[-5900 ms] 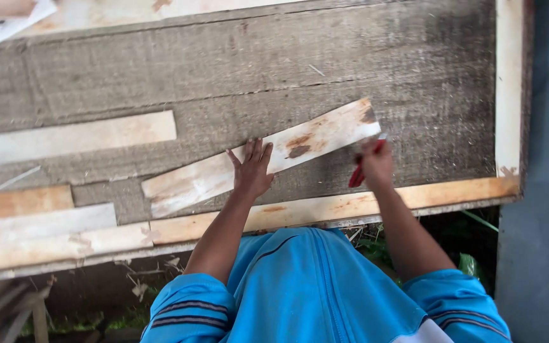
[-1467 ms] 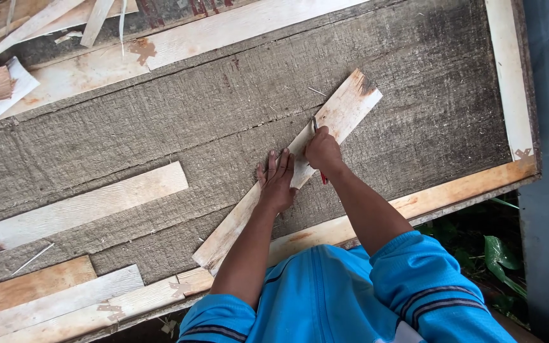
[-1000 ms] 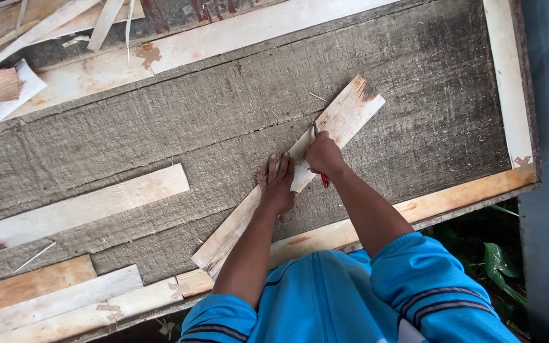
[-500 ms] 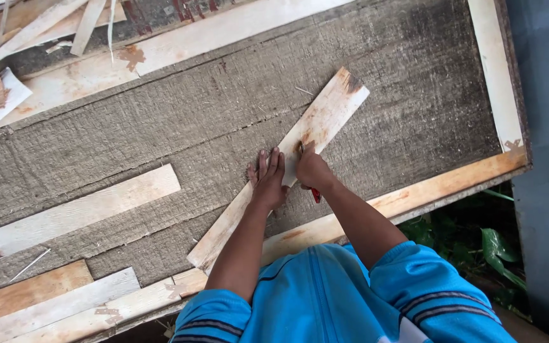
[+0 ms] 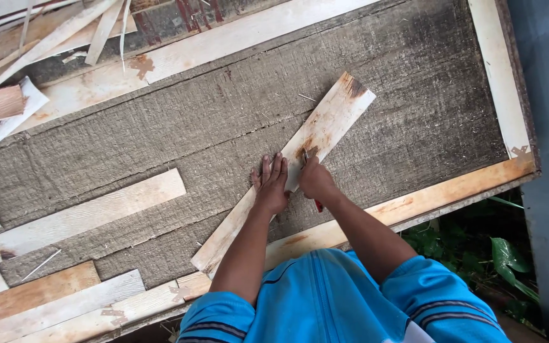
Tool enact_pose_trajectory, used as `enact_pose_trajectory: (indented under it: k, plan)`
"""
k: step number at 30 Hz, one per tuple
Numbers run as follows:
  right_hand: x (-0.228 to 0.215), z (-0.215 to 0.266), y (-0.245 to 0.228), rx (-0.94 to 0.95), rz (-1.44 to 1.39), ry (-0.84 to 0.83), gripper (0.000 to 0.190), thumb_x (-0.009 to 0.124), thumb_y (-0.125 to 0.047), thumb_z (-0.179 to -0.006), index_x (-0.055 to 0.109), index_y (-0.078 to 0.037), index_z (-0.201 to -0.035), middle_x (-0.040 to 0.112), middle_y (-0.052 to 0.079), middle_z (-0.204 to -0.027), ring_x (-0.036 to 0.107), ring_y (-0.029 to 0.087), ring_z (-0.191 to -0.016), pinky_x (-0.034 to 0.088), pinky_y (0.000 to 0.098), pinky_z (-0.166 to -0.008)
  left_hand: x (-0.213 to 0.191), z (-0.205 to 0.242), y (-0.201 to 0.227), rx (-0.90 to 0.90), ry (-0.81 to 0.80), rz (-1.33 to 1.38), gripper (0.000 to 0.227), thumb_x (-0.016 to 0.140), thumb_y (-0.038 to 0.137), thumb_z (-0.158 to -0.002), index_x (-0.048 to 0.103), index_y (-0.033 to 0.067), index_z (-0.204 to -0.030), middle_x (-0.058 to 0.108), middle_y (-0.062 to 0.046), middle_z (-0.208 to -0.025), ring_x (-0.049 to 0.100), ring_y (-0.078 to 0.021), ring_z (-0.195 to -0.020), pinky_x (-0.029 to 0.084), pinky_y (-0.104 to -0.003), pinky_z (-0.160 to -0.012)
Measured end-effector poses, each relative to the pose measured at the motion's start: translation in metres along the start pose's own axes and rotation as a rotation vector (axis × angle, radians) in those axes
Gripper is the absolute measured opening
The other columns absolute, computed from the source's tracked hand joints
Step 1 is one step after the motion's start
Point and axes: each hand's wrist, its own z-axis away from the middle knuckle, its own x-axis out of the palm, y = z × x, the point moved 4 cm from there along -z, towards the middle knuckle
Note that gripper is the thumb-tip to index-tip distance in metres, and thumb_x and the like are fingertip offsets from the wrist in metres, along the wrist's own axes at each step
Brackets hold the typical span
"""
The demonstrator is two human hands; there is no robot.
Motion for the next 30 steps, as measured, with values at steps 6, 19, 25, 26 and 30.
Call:
enact_pose_trajectory:
  k: [6, 19, 25, 26, 30]
  plan:
    - [-0.029, 0.006, -0.009, -0.030, 0.111, -0.042, 0.035, 0.037, -0.025, -0.101, 0.044, 0.003, -0.120, 0.066, 0.026, -0.107, 0.070, 0.050, -0.106, 0.060, 0.0584, -0.081, -0.005, 0.003, 0.002, 0.003, -0.010, 0.028, 0.099, 0.067, 0.028, -0.096, 0.001, 0.0179, -0.168, -0.016, 0.001, -0.176, -0.021, -0.0349, -0.159, -0.008, -0.070, -0.124]
    - [-0.053, 0.031, -0.005, -0.110, -0.163, 0.019, 0.035, 0.038, -0.026, -0.102, 0.051, 0.006, -0.109, 0.068, 0.032, -0.084, 0.073, 0.053, -0.079, 0.058, 0.0579, -0.057, -0.001, 0.002, 0.000, 0.018, 0.024, 0.043, 0.101, 0.069, 0.027, -0.095, 0.000, 0.0192, -0.169, -0.016, 0.001, -0.176, -0.020, -0.0351, -0.159, -0.010, -0.069, -0.124]
    - [-0.032, -0.042, 0.000, -0.137, -0.009, 0.233, 0.032, 0.039, -0.023, -0.106, 0.047, 0.006, -0.114, 0.065, 0.030, -0.087, 0.073, 0.051, -0.080, 0.061, 0.0530, -0.062, -0.005, 0.006, 0.001, 0.022, 0.038, 0.064, 0.099, 0.067, 0.025, -0.096, 0.000, 0.0199, -0.169, -0.017, 0.003, -0.176, -0.020, -0.0346, -0.159, -0.009, -0.068, -0.124]
    - [-0.030, -0.042, -0.001, -0.119, -0.046, 0.217, 0.033, 0.039, -0.028, -0.104, 0.045, 0.004, -0.113, 0.065, 0.030, -0.090, 0.072, 0.052, -0.083, 0.061, 0.0550, -0.064, -0.006, 0.006, 0.000, 0.017, 0.031, 0.051, 0.100, 0.067, 0.026, -0.096, 0.000, 0.0197, -0.169, -0.017, 0.003, -0.176, -0.020, -0.0347, -0.159, -0.009, -0.069, -0.124]
    - [-0.020, -0.053, 0.006, -0.089, -0.082, 0.170, 0.034, 0.038, -0.031, -0.102, 0.042, 0.001, -0.112, 0.067, 0.030, -0.095, 0.072, 0.054, -0.088, 0.060, 0.0579, -0.067, -0.004, 0.003, 0.001, 0.013, 0.018, 0.024, 0.100, 0.067, 0.029, -0.095, 0.000, 0.0191, -0.169, -0.017, 0.003, -0.176, -0.020, -0.0344, -0.159, -0.007, -0.068, -0.125]
